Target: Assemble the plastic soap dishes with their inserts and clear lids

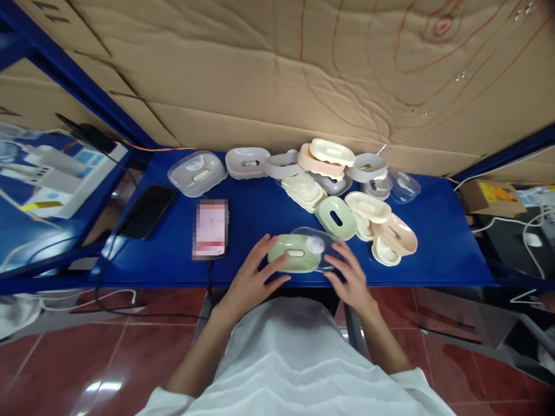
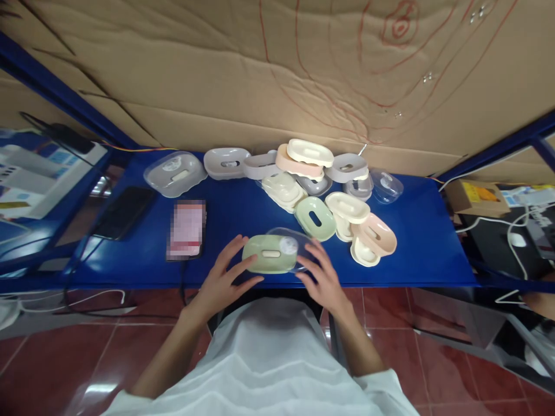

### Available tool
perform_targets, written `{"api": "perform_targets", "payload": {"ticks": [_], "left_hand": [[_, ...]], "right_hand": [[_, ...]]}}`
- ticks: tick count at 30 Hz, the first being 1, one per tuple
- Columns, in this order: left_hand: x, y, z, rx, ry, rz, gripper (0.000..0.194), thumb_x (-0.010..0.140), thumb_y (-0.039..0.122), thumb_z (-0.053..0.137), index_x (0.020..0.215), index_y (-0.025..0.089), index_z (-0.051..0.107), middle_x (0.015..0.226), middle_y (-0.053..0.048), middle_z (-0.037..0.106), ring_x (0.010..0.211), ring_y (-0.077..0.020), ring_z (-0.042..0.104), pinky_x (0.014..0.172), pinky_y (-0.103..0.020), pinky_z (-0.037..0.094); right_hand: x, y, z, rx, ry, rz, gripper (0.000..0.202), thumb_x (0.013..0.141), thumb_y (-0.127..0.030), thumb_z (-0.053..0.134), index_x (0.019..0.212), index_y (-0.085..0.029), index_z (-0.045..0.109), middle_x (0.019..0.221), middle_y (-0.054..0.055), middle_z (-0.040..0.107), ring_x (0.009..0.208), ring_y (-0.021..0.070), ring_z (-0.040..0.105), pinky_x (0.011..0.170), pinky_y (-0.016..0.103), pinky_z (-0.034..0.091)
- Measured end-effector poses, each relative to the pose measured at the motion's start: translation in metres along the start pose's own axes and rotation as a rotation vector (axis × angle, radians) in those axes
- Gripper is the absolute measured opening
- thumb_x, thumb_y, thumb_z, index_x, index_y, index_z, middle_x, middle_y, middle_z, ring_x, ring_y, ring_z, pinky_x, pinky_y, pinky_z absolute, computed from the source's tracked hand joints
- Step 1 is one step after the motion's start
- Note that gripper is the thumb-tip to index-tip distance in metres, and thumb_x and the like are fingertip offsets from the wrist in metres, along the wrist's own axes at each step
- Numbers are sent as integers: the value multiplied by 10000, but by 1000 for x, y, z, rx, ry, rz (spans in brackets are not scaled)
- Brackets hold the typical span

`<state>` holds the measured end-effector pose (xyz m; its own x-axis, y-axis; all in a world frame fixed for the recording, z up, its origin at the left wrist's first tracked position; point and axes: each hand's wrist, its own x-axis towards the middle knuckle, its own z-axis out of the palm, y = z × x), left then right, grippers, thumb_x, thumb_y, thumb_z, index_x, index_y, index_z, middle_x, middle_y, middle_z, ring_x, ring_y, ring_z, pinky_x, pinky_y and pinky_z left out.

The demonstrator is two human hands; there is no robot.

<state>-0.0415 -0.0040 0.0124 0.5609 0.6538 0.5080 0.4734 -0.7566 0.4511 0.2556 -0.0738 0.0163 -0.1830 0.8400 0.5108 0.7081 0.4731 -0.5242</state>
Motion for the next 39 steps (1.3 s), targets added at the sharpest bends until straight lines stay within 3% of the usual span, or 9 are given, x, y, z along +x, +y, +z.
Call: {"api": "perform_targets", "payload": {"ticks": [3,8,16,20,25,28,32,36,39], "left_hand": [[0,-5,-1,-34,-73,-5,567,980,280,750,1500,245,526,1578,-167,528,1561,-347,437,1214,-546,507],[0,-9,2,-32,29,-7,491,954,327,783,1400,245,593,1486,-161,583,1451,-327,555,1172,-536,543],[-4,-14,9,-38,128,-11,442,864,373,873,1227,250,653,1311,-127,638,1336,-325,617,1076,-528,604],[-6,-16,13,-49,130,-38,462,855,361,880,1228,251,630,1317,-131,620,1342,-330,612,1082,-540,604],[-7,-14,15,-120,15,-158,444,908,322,830,1284,254,604,1566,-164,469,1516,-359,495,1152,-549,573],[-6,-12,15,-127,-56,-246,391,936,290,792,1280,260,611,1702,-152,347,1516,-350,508,1143,-538,583],[-5,-8,15,-108,-108,-297,348,958,316,764,1270,265,621,1711,-136,381,1456,-326,582,1128,-525,592],[-5,-6,9,-108,18,-293,369,934,330,795,1242,254,607,1661,-139,458,1497,-304,538,1169,-501,558],[-1,-18,-11,-70,207,-304,421,902,355,834,1223,252,583,1592,-140,536,1495,-299,535,1206,-517,513]], "right_hand": [[11,-10,17,66,-207,2,425,1070,-246,586,1495,-248,565,1569,143,549,1588,306,394,1233,531,493],[20,-11,19,-49,-325,-76,537,1054,-326,644,1574,-282,514,1691,116,432,1654,340,214,1266,585,436],[20,-13,28,-219,-313,-174,598,1009,-76,615,1558,-308,562,1678,48,471,1669,344,131,1267,574,445],[23,-15,27,-204,-328,-150,531,1024,-129,621,1534,-277,594,1657,47,499,1669,334,143,1261,528,465],[22,-11,30,-267,-322,-163,592,1029,-108,601,1579,-317,536,1705,22,427,1667,342,150,1306,619,361],[18,-10,33,-287,-314,-162,687,1020,-73,588,1637,-340,446,1742,20,350,1665,355,142,1317,662,310],[14,-10,36,-299,-306,-144,789,1036,-83,563,1701,-391,269,1769,28,276,1662,358,150,1298,697,313],[11,-9,37,-247,-238,-95,869,1062,-265,612,1734,-361,70,1805,84,40,1659,370,155,1273,682,363],[10,-8,35,-204,-234,6,860,1079,-344,587,1737,-350,33,1808,93,13,1655,364,190,1256,647,405]]}}
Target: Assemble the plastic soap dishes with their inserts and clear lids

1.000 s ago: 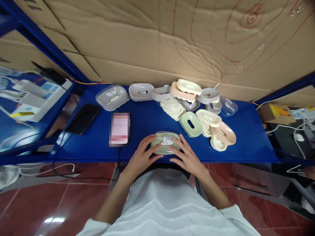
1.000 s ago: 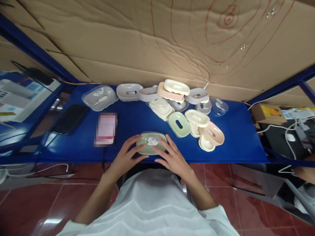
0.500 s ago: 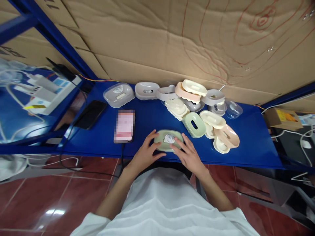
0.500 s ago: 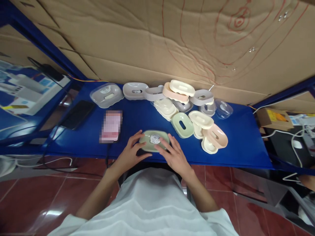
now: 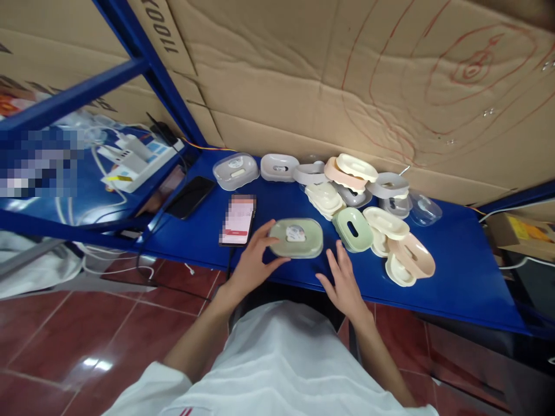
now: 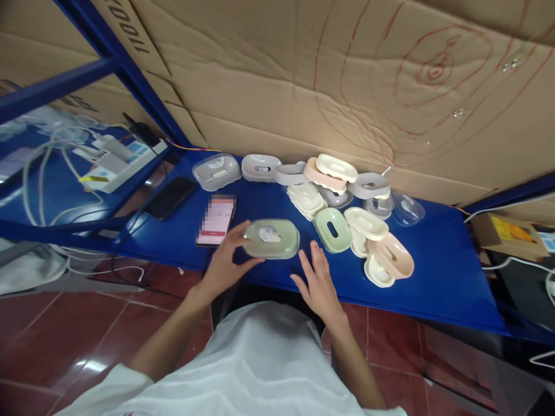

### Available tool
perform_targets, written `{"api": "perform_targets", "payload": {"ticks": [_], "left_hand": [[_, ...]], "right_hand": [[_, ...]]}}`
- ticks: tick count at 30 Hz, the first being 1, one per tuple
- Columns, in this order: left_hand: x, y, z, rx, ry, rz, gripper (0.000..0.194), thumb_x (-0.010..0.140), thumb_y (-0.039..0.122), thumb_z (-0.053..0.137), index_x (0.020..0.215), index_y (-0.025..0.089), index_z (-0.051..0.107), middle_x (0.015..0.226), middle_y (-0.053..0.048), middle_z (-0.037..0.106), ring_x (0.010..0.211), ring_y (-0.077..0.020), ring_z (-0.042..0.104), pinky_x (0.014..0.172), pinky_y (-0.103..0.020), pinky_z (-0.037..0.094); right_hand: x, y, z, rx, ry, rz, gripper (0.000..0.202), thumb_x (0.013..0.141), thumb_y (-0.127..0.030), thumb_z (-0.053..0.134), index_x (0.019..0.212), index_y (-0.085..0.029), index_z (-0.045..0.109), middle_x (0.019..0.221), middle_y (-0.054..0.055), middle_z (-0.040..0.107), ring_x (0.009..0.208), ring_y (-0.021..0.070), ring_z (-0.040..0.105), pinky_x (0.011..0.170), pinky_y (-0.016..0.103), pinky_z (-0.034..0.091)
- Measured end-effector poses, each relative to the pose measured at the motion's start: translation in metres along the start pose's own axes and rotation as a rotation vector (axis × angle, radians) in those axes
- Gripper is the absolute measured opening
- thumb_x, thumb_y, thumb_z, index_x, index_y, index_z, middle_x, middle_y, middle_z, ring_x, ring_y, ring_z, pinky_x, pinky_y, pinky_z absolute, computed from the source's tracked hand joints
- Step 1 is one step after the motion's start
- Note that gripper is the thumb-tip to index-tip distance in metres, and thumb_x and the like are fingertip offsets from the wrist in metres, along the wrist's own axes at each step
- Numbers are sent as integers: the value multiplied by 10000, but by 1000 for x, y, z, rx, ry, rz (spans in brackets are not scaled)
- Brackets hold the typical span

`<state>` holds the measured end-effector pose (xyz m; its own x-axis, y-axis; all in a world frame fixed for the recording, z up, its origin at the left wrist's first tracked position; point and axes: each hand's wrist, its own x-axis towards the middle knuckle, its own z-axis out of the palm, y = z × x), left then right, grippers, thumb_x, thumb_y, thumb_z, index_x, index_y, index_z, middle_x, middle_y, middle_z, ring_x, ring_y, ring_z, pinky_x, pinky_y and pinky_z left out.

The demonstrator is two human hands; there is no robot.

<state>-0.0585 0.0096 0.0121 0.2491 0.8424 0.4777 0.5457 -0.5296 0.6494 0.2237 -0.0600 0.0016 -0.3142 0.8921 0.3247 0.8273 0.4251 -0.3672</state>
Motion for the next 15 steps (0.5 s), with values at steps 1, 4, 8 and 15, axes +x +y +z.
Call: {"api": "perform_targets", "payload": {"ticks": [1,4,8,15], "left_hand": [[8,-7,-10,27,68,-8,436,892,365,846,1218,252,581,1565,-138,559,1481,-304,548,1209,-526,503],[44,-44,-45,162,253,-56,519,856,395,879,1245,234,576,1529,-147,566,1464,-331,544,1194,-543,495],[99,-103,-83,307,368,-175,619,848,452,878,1277,162,540,1483,-154,547,1453,-345,498,1183,-570,477],[138,-140,-88,327,273,-285,718,743,398,910,1301,208,500,1437,-181,507,1422,-396,481,1227,-626,403]], "right_hand": [[0,0,-1,11,-22,34,831,1086,-352,570,1737,-359,54,1810,88,39,1650,360,217,1251,633,418],[1,-1,-2,44,-68,101,733,1099,-369,536,1728,-380,160,1809,75,110,1628,347,297,1248,598,438],[2,-1,-1,87,-43,125,604,1105,-369,517,1682,-349,341,1791,70,213,1603,323,363,1256,568,441],[3,2,3,85,-38,121,398,1096,-354,533,1479,-300,629,1618,82,537,1485,306,525,1238,579,463]]}}
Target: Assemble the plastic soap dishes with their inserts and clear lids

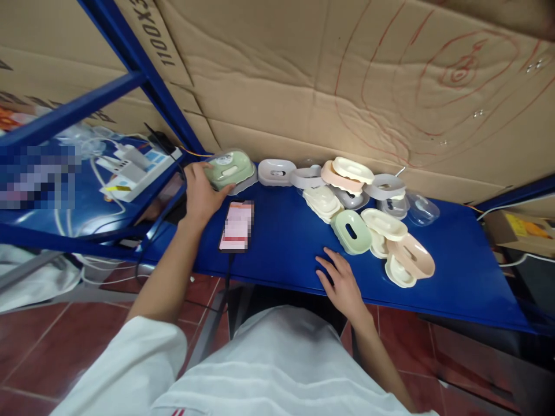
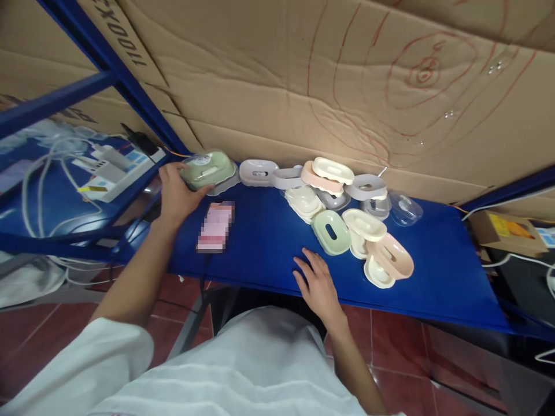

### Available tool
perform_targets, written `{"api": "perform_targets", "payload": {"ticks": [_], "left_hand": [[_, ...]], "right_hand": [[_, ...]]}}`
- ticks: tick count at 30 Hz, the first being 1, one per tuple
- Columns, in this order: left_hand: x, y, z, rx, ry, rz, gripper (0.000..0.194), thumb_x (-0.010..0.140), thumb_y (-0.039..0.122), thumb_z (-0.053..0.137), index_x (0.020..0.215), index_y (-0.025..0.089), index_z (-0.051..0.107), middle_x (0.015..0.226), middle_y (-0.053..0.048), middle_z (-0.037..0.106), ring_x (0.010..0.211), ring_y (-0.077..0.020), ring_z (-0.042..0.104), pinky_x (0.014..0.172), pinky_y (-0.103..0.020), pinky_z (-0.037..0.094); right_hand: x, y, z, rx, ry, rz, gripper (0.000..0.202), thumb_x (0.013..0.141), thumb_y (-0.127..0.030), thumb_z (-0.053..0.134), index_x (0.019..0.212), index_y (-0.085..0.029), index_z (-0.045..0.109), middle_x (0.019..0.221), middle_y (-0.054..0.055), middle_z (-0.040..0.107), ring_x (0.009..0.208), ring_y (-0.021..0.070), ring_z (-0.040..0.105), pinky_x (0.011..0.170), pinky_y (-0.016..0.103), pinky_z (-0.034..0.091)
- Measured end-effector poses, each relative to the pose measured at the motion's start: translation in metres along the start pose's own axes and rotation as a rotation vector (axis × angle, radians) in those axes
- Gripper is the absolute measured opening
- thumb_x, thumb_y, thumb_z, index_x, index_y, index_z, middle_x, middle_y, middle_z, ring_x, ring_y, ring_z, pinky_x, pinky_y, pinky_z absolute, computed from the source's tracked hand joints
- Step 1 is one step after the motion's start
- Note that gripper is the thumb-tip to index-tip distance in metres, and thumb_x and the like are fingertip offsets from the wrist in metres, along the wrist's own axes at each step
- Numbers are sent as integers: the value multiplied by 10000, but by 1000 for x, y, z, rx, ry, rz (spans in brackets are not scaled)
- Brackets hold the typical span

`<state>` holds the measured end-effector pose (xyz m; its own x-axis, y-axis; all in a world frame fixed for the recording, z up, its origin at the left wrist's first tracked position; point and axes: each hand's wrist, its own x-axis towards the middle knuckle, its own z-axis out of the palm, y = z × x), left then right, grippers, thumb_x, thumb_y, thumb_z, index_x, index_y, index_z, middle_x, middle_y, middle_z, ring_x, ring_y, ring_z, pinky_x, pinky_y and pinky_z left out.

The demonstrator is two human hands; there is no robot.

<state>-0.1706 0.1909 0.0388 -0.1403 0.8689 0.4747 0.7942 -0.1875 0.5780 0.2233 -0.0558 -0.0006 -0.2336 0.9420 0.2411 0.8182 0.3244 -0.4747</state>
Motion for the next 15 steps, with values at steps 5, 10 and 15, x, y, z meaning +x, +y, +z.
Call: {"api": "perform_targets", "payload": {"ticks": [5,10,15], "left_hand": [[-7,18,-10,-8,24,76,901,748,335,896,1496,207,409,1585,-206,390,1537,-398,363,1295,-604,319],[-47,77,-5,18,-135,285,561,946,361,707,1464,228,535,1505,-170,536,1466,-383,492,1241,-595,398],[-98,128,25,59,-433,412,520,1019,360,586,1518,225,533,1557,-171,540,1413,-365,559,1158,-554,489]], "right_hand": [[2,1,1,-4,-3,1,364,1097,-349,531,1429,-283,664,1584,83,572,1473,307,532,1238,584,457],[2,0,-1,24,43,-4,393,1090,-338,542,1472,-295,625,1648,88,493,1511,302,488,1230,560,470],[1,1,-1,39,105,49,409,1088,-340,539,1491,-315,604,1679,91,440,1539,317,451,1234,587,456]]}}
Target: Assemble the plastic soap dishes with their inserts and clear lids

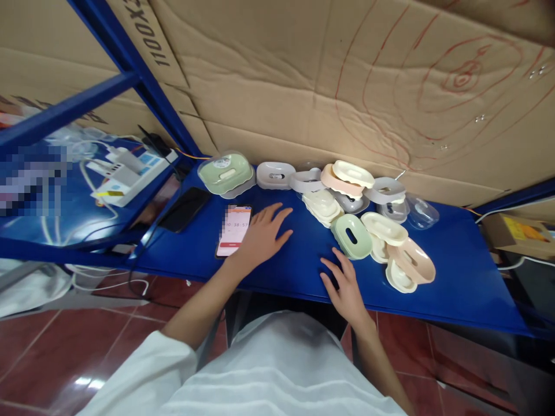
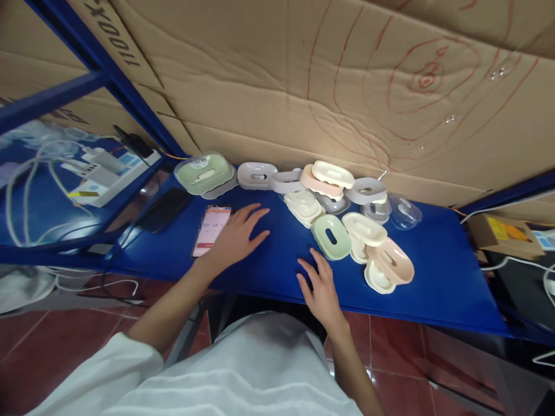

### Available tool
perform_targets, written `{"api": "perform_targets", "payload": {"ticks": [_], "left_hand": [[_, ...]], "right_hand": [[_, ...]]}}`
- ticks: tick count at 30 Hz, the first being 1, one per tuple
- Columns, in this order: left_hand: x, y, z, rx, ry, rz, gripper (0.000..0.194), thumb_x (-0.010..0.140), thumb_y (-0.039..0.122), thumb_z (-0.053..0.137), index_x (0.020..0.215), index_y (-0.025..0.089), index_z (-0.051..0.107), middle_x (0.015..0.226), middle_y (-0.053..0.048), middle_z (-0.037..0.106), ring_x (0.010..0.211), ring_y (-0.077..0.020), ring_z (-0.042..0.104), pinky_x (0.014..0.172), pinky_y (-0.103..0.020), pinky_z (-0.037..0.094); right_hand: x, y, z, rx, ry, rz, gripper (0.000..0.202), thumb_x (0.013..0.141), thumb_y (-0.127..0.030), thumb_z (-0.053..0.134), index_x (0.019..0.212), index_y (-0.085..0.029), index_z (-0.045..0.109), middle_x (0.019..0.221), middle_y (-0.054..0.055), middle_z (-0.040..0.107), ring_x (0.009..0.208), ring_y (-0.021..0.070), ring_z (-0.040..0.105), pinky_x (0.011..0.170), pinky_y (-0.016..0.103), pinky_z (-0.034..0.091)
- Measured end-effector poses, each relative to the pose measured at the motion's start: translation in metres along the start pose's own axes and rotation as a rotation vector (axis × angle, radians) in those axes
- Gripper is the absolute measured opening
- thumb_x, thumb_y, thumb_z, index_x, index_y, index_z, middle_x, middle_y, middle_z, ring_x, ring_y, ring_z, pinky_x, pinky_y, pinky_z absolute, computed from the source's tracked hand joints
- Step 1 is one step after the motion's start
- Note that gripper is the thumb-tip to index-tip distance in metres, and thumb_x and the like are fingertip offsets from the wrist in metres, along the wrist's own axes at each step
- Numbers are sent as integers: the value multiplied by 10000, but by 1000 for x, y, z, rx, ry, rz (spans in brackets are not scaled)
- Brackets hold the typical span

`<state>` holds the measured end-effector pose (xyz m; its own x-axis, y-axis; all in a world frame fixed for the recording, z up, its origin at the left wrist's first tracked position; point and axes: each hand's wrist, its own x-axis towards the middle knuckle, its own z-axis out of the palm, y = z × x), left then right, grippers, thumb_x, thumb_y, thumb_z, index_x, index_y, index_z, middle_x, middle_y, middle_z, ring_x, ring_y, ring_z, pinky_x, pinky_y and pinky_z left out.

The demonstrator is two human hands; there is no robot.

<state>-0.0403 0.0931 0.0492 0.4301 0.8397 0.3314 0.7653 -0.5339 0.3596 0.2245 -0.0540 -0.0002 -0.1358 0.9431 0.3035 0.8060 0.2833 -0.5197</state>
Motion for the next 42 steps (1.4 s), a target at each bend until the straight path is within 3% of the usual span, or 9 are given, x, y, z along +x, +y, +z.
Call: {"api": "perform_targets", "payload": {"ticks": [3,7,13,17,23,31,35,39,42], "left_hand": [[15,5,7,33,-10,1,538,1029,318,546,1556,221,502,1598,-176,513,1435,-370,540,1169,-555,467],[62,-19,2,154,40,-63,561,1003,232,531,1559,164,496,1617,-206,492,1502,-404,457,1206,-583,389],[90,-35,23,211,-59,-161,458,939,124,542,1383,167,644,1370,-183,685,1357,-389,587,1250,-728,203],[73,-13,33,146,-36,-183,390,971,159,526,1321,227,686,1352,-156,692,1319,-381,608,1233,-746,234],[29,12,11,28,-19,-153,331,1021,227,513,1299,233,694,1306,-135,724,1280,-346,648,1218,-669,343],[-58,42,-8,-253,-364,220,404,1022,126,516,1338,328,667,1303,-35,752,1311,-223,667,1330,-619,224],[-84,57,2,-178,-234,176,487,979,15,482,1316,310,673,1373,-47,719,1480,-260,541,1337,-699,107],[-100,59,22,-168,34,11,335,985,84,554,1220,280,691,1476,-101,635,1491,-289,527,1310,-663,292],[-103,53,32,-177,87,1,277,995,135,597,1211,287,679,1439,-100,653,1450,-289,565,1274,-633,379]], "right_hand": [[0,0,0,-15,-28,-2,396,1090,-340,541,1479,-301,609,1676,98,442,1533,314,456,1230,577,459],[2,-1,-2,-34,-62,-15,374,1094,-343,538,1452,-284,627,1655,108,467,1512,311,477,1216,563,469],[1,-3,-5,1,-53,-25,393,1095,-325,533,1482,-295,599,1674,108,438,1527,316,458,1227,577,447],[0,-2,-8,81,48,50,458,1089,-338,538,1547,-313,532,1702,109,385,1573,321,399,1262,587,412],[3,2,-12,112,42,78,521,1089,-353,539,1602,-315,458,1713,106,371,1592,307,375,1277,566,403],[4,-6,-8,-90,-121,-142,569,1086,-312,544,1637,-375,414,1763,53,309,1624,327,306,1270,601,356],[3,9,-15,-215,138,-36,553,1062,-319,591,1599,-382,476,1702,69,430,1580,356,381,1266,651,291],[7,41,-34,-310,182,80,611,1062,-433,577,1639,-293,429,1697,140,425,1598,386,338,1263,699,239],[5,73,-61,-363,205,103,567,1079,-466,527,1610,-272,476,1696,148,427,1609,366,324,1267,668,253]]}}
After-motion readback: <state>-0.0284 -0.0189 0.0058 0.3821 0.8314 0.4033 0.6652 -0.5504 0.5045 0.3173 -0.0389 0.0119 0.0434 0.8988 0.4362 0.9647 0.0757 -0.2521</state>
